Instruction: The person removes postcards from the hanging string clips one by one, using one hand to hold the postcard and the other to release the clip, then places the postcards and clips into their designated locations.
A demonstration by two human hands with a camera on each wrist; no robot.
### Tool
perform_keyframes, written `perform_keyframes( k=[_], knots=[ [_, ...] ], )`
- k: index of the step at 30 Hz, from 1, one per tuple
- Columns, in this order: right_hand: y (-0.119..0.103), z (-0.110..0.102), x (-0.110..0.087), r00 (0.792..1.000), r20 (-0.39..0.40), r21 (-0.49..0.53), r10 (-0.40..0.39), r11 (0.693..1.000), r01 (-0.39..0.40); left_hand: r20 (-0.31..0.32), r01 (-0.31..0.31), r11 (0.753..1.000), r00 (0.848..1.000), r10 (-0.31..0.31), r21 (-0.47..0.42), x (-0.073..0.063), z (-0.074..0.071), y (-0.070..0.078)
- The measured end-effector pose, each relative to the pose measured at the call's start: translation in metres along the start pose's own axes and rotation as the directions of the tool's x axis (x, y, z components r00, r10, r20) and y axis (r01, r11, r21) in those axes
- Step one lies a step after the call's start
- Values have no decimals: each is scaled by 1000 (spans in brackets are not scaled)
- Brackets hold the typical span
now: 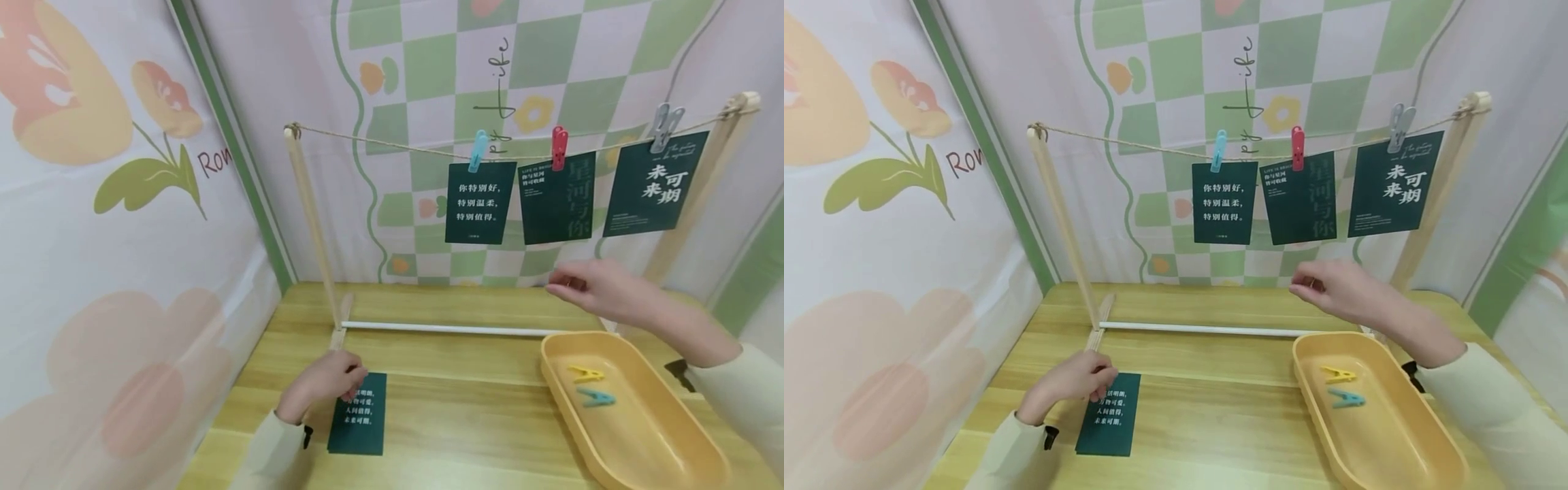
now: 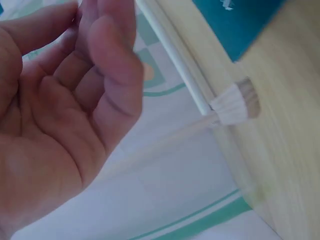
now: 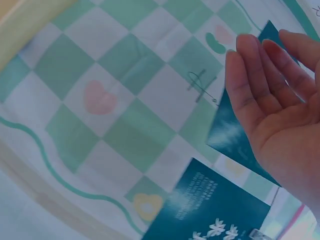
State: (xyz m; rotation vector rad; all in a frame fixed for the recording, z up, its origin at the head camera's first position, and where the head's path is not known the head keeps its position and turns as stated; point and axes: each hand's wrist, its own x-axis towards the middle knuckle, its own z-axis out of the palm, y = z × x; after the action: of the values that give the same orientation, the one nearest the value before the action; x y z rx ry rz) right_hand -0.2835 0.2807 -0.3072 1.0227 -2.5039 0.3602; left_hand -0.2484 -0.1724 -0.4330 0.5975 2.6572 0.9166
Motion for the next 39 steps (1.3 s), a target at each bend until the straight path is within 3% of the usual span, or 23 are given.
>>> perform_keyframes(
  k=[6, 13, 19, 23, 26, 29, 33, 39],
  knots=[
    [-6, -16, 20, 992, -98, -52, -83, 996, 78, -126, -21, 1000, 992, 20, -7, 13, -2, 13],
    [-22, -39, 44, 991, -128, -53, -51, 998, 44, -237, -75, 995, 970, 58, -64, 24, -9, 33],
    [-39, -61, 70, 989, -126, -50, -73, 996, 67, -285, -113, 990, 955, 84, -87, 31, -17, 50],
    [-47, -72, 87, 980, -166, -59, -107, 993, 99, -300, -133, 986, 949, 98, -99, 36, -22, 59],
    [-52, -78, 98, 975, -188, -86, -121, 991, 107, -341, -144, 980, 936, 89, -139, 38, -27, 63],
    [-56, -83, 107, 977, -195, -107, -91, 992, 71, -386, -152, 967, 921, 62, -207, 40, -32, 66],
    [-59, -90, 116, 973, -231, -93, 19, 995, -42, -434, -170, 943, 900, 30, -287, 43, -36, 71],
    [-59, -90, 133, 921, -315, 32, 227, 973, -229, -528, -240, 908, 849, 25, -343, 53, -34, 83]
  ],
)
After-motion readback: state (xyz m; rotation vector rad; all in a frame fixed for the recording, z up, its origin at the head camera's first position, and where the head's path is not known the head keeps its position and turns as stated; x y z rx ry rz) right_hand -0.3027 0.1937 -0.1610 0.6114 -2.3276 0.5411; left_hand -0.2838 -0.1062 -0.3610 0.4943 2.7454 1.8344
